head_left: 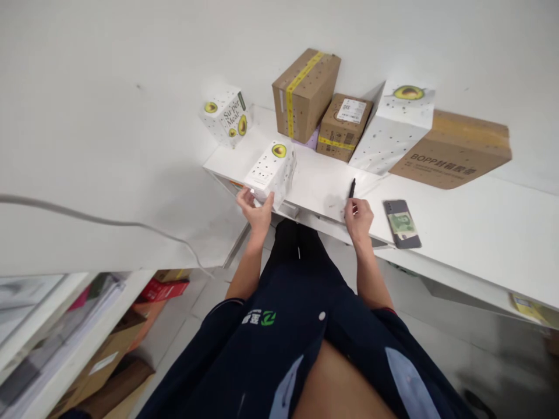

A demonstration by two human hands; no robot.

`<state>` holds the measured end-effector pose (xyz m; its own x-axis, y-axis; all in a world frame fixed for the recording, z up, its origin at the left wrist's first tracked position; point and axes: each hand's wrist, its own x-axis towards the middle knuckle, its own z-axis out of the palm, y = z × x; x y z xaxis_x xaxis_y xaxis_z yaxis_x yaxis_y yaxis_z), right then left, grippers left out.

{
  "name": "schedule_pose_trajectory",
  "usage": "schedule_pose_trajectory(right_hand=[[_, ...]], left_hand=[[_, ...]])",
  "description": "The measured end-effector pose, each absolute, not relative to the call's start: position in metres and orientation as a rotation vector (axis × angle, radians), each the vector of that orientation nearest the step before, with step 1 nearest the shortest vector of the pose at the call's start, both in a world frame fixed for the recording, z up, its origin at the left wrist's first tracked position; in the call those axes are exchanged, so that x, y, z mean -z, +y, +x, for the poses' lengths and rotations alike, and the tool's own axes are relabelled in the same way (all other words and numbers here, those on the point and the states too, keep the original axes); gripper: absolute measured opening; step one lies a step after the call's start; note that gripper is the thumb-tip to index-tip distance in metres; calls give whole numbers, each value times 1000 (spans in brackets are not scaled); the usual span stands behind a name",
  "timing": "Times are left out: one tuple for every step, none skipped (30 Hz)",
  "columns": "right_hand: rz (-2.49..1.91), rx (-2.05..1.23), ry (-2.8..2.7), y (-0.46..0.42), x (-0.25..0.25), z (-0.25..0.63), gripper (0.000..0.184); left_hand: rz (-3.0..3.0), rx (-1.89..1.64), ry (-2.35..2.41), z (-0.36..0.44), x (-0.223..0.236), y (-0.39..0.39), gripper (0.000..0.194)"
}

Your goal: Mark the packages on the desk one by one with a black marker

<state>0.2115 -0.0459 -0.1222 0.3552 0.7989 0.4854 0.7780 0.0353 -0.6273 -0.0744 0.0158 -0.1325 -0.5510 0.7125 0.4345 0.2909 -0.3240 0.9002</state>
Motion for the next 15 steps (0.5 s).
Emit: schedule_pose_trajectory(right_hand=[[-1749,15,-1412,-43,126,218,23],[-1772,53,-1416,-40,130,223,23],[-1791,80,-1418,-38,136,227,23],[-1803,94,-1424,-37,141,229,24],[-1805,96,-1435,-36,147,231,24],[-1799,91,-1446,-36,152,231,24],[-1788,82,-1456,-36,156,231,24],[-1773,73,-1463,-36,159,230,23],[-1760,64,-1467,-37,161,230,23],[-1751,56,-1467,-37,162,229,23],[-1747,50,-1465,-37,163,229,22],[-1747,47,-1468,-37,163,229,21],[-1750,49,-1475,-37,163,230,21],[-1754,58,-1485,-37,163,230,20],[-1757,70,-1499,-37,163,230,20]], left_hand=[[1275,-1955,1596,-75,133,13,65],[1264,-1963,1584,-76,133,11,62],[1247,-1973,1570,-77,131,8,59],[1224,-1985,1558,-78,129,5,57],[1200,-1994,1550,-78,125,3,56],[1179,-1990,1542,-78,121,0,55],[1160,-1973,1533,-77,115,-3,55],[1142,-1946,1520,-77,110,-6,56],[1124,-1914,1501,-76,104,-9,57],[1108,-1878,1476,-76,99,-11,59],[1092,-1842,1450,-76,95,-12,61],[1075,-1808,1430,-76,92,-13,64],[1055,-1772,1417,-77,90,-12,65],[1029,-1722,1404,-79,90,-9,66],[995,-1662,1388,-80,91,-6,65]])
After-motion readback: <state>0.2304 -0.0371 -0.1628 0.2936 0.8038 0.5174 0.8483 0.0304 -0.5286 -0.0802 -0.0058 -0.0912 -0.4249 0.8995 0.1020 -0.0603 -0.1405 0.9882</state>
